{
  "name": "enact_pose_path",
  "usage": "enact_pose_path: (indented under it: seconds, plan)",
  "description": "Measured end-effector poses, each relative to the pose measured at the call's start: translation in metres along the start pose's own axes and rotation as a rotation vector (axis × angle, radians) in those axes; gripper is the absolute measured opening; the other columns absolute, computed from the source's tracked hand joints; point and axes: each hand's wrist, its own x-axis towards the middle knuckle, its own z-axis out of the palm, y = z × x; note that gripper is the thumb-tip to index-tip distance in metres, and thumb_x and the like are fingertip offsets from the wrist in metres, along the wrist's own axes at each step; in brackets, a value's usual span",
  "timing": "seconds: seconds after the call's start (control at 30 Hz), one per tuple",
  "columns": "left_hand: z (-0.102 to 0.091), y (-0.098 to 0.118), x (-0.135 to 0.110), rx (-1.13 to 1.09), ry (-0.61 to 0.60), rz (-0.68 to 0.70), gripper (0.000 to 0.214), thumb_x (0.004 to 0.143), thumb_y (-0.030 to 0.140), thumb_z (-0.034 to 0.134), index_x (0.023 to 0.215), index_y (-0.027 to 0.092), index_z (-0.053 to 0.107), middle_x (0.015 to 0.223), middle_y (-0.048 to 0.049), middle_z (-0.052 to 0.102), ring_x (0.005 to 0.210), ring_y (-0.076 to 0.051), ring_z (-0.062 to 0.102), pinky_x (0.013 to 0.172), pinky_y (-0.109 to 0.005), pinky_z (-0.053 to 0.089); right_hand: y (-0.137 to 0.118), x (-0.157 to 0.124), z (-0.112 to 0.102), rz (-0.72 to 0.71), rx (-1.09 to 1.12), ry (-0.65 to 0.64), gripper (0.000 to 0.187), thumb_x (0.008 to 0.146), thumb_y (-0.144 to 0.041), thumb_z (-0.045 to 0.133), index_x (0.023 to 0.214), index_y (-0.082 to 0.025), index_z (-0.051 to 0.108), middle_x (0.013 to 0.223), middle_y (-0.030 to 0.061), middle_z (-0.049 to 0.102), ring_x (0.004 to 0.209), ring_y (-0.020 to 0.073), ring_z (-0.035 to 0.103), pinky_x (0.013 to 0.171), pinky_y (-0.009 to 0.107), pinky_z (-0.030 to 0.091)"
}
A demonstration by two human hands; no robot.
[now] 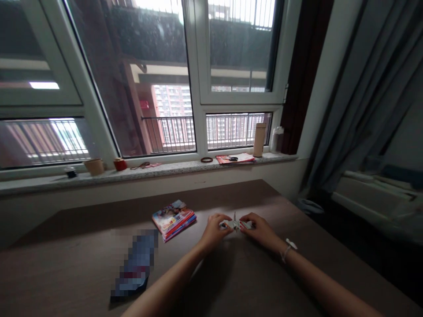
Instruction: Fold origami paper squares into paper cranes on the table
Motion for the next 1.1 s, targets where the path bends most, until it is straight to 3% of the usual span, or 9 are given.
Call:
enact_pose_path:
  seconds: [0.3,0.5,0.8,0.97,1.1]
  plan:
    - [0.045,0.013,0.041,0.015,-0.091,0.037,0.033,0.070,0.027,0.072,0.103,0.027,0.072,0.107,-0.0038,0.066,0.108,-0.024,0.053,0.099,-0.038,0.037,0.021,-0.020,-0.029,0.086,-0.079,0.160,0.024,0.076,-0.028,0.062,0.097,-0.016,0.066,0.098,0.0079,0.063,0.092,0.0217,0.059,0.084,0.034,0.046]
    - [0.059,0.017,0.047,0.053,-0.099,0.022,0.033,0.070,0.029,0.071,0.103,0.031,0.072,0.108,-0.0031,0.066,0.109,-0.026,0.051,0.099,-0.040,0.035,0.025,-0.025,-0.031,0.127,-0.177,0.207,0.021,0.076,-0.028,0.062,0.094,-0.017,0.067,0.095,0.0090,0.063,0.092,0.0234,0.058,0.085,0.034,0.045]
    - [0.056,0.011,0.036,0.024,-0.049,0.032,0.047,0.069,0.022,0.071,0.115,0.025,0.066,0.115,-0.0063,0.060,0.112,-0.025,0.049,0.100,-0.039,0.038,0.029,-0.029,-0.026,0.128,-0.182,0.188,0.032,0.077,-0.037,0.065,0.103,-0.018,0.065,0.101,0.0111,0.062,0.101,0.0265,0.056,0.092,0.038,0.044]
    - [0.044,0.007,0.020,0.014,-0.050,0.051,0.045,0.069,0.022,0.072,0.113,0.025,0.067,0.114,-0.0062,0.060,0.113,-0.025,0.049,0.102,-0.041,0.037,0.020,-0.028,-0.034,0.075,-0.128,0.333,0.041,0.078,-0.035,0.061,0.116,-0.020,0.057,0.110,0.0093,0.058,0.106,0.0258,0.054,0.098,0.042,0.042]
    - [0.031,-0.003,0.000,0.039,-0.065,0.058,0.041,0.070,0.025,0.072,0.110,0.026,0.068,0.116,-0.0067,0.059,0.112,-0.025,0.050,0.100,-0.042,0.039,-0.008,-0.025,-0.042,-0.046,-0.135,0.436,0.035,0.083,-0.033,0.053,0.116,-0.022,0.054,0.113,0.0097,0.055,0.111,0.0264,0.050,0.100,0.044,0.039]
